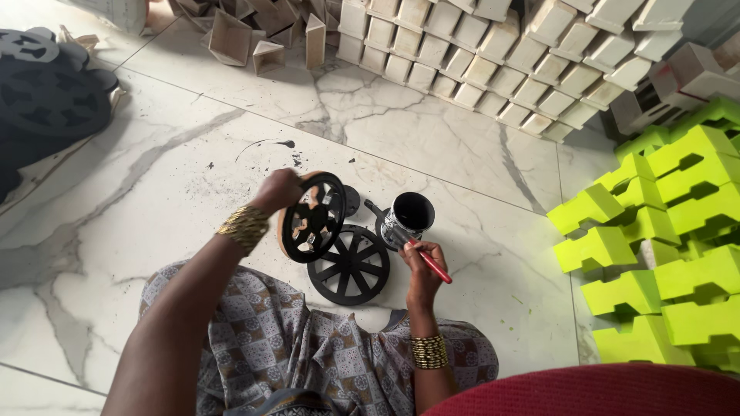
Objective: The person sits on the floor and paints black foam cutout shapes with a brush, dipping the brush into a paint can and rotating each piece to coat its surface. They work through several cutout pieces one at a time, holding each steady with one hand while brushing with the other.
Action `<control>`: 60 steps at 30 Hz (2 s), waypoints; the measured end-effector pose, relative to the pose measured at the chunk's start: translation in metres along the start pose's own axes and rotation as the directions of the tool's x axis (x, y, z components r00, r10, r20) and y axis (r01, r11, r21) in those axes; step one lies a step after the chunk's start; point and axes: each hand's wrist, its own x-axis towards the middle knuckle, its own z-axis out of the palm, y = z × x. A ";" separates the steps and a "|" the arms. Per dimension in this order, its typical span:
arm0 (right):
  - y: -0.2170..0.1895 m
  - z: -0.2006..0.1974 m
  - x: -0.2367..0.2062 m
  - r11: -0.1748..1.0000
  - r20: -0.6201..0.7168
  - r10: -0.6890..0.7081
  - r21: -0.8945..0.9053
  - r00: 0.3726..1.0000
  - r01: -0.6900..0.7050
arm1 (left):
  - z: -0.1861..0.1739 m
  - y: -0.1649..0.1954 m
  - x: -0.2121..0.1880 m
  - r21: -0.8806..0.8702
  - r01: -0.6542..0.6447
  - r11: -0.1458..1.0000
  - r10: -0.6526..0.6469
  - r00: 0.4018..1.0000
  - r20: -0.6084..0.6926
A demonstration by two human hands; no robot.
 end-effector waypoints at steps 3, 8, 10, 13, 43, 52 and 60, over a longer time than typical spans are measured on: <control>-0.009 0.002 -0.004 0.998 -0.035 0.051 0.032 0.998 -0.050 | -0.009 -0.026 -0.022 -0.192 0.083 0.978 -0.100 0.992 -0.080; -0.009 0.004 -0.008 0.999 -0.011 0.029 0.031 1.000 -0.028 | 0.018 -0.055 -0.062 -0.632 0.230 0.740 -0.245 0.967 0.065; -0.008 0.000 -0.010 1.000 0.014 0.007 -0.010 1.000 -0.007 | 0.043 -0.057 -0.071 -0.756 0.230 0.613 -0.219 0.969 0.117; -0.005 -0.004 -0.008 0.992 0.084 -0.062 -0.107 0.995 0.071 | 0.065 -0.060 -0.077 -0.800 0.203 0.565 -0.230 0.970 0.084; 0.079 0.006 -0.025 0.995 -0.046 -0.015 -0.101 0.999 0.010 | 0.108 -0.054 -0.072 -0.664 0.345 0.664 -0.341 0.929 0.143; 0.073 0.016 -0.023 0.988 -0.088 0.034 -0.144 0.996 -0.047 | 0.111 -0.059 -0.075 -0.661 0.396 0.637 -0.373 0.909 0.185; 0.070 0.009 -0.027 0.950 0.015 0.019 -0.313 1.000 -0.014 | 0.113 -0.061 -0.071 -0.650 0.365 0.666 -0.337 0.925 0.174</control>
